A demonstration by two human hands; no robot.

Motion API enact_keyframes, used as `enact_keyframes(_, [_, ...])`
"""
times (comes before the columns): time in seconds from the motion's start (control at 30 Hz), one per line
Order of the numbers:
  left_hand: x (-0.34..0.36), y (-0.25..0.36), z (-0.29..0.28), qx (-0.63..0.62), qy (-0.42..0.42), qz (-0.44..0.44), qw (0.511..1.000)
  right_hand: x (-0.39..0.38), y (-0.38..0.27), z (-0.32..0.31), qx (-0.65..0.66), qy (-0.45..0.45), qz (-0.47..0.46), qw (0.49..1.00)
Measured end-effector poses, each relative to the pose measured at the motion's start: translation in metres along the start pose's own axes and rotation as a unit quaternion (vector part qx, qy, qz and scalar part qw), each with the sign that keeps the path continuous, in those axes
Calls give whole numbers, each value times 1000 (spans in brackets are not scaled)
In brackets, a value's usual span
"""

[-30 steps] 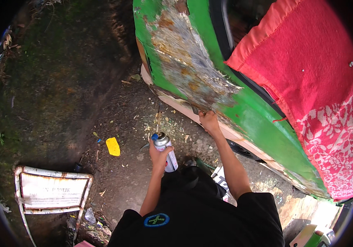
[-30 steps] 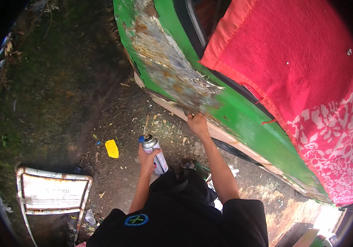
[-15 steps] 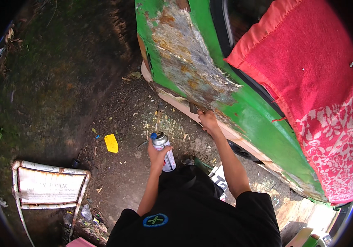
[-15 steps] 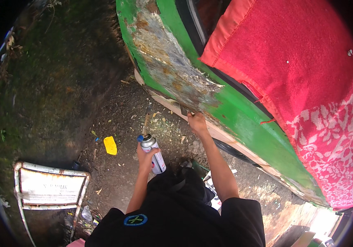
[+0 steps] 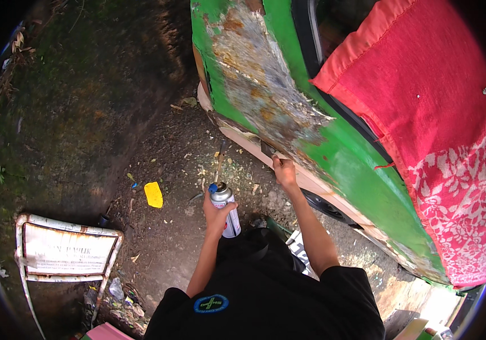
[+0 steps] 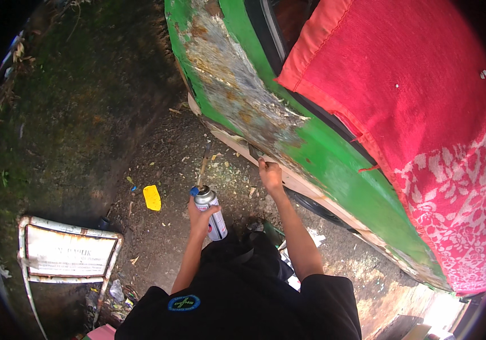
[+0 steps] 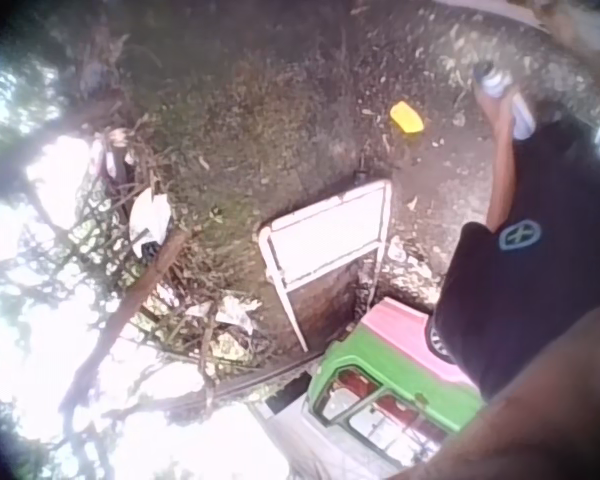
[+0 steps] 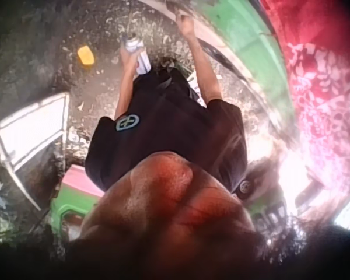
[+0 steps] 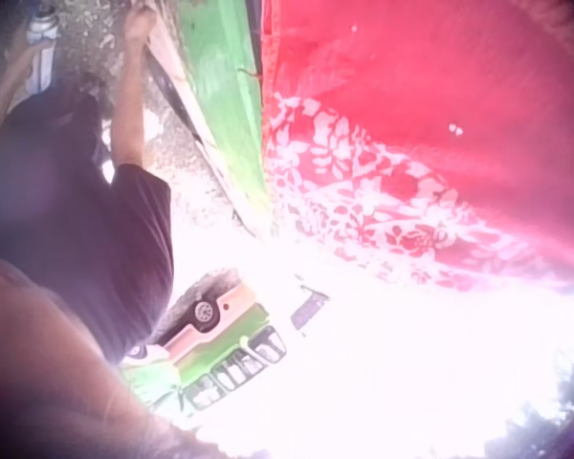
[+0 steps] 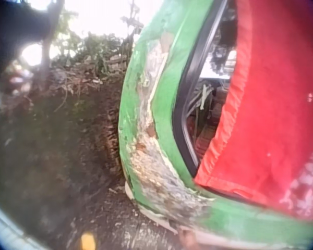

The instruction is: The person applies a two-part body filler to a damaged area on the side of a green car. They dispense the filler from a can and use a putty knife to spread and smooth the material over the rusted and dented panel.

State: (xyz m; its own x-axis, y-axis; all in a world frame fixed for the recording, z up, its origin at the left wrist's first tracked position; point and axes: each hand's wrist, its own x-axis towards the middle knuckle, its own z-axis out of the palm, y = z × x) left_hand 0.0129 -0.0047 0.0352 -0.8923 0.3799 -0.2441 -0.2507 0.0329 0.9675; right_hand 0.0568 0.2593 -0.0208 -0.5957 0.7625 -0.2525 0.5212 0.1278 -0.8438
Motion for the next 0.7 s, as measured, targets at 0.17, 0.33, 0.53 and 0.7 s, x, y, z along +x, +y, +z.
enact_keyframes(0.17, [-1, -10, -8, 15, 13, 12, 1000, -1, 8, 5, 42, -1, -2, 999])
enact_keyframes(0.33, [2, -10, -2, 23, 5, -27, 999, 0, 18, 8, 67, -1, -8, 998])
enact_keyframes(0.53, [-1, -8, -3, -4, -8, -12, 1000, 4, 33, 21, 150, 27, -31, 988])
enact_keyframes(0.7, [5, -6, -6, -10, 7, -17, 1000, -3, 11, 19, 106, 0, -7, 994])
